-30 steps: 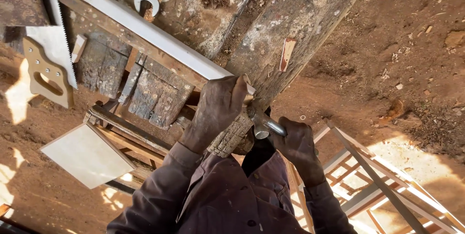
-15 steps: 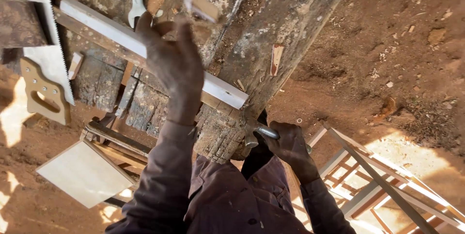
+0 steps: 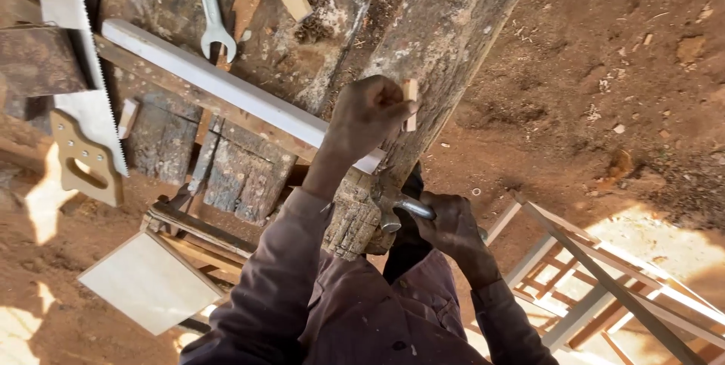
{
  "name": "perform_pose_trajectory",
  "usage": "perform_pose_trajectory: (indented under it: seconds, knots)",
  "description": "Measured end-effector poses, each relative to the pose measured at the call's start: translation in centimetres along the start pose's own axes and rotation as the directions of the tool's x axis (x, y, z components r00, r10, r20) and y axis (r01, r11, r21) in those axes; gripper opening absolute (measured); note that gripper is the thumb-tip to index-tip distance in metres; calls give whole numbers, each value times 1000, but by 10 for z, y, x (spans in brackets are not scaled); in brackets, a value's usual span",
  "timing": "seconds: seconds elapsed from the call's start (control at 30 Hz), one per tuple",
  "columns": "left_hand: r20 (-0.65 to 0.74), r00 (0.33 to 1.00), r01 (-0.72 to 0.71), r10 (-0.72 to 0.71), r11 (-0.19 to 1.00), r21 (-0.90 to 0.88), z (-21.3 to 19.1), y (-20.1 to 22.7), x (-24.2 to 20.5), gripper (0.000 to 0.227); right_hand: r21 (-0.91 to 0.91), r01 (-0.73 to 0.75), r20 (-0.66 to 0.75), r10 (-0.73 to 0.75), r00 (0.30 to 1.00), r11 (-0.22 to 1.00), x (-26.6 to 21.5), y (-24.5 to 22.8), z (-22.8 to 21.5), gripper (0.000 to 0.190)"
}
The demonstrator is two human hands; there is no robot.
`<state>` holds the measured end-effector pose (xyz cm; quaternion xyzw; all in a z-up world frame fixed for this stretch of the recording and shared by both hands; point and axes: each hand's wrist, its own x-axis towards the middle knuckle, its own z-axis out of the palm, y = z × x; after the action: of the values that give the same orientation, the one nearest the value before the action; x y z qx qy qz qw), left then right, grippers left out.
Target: The person uses a hammer to adjust a plastic profile on a workbench and then uses pliers to trim it.
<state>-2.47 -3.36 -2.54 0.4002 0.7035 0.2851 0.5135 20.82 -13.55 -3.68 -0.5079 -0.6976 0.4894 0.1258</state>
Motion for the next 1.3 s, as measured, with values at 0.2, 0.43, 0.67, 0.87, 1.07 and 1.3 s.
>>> perform_pose_trajectory:
  seconds: [0.2,0.43,0.67,0.87,1.07,1.3]
  knots:
    - [-22,1000,11,-21,922,-386,-46,25,-58,31,-48,-26,11,27,1000,998,2,-6,-5,35]
    - [-120,990,-81,71,994,-75,-32,-16,-115,17,-18,-70,19,70,997,997,0,11,8,38]
    - [-319,928,-228,191,970,-83,-8,-23,-123,14,48,-66,35,64,997,997,5,10,5,34]
    - [-322,910,-268,263,963,29,-2,-22,-129,12,41,-69,89,65,994,997,14,14,-2,34]
    - [-305,908,-223,288,947,231,-3,-1,-129,16,-45,-111,140,116,983,993,14,-6,-10,27]
    - [-352,899,-219,259,964,151,-7,-12,-121,15,-64,-103,184,114,976,993,13,-38,-27,47]
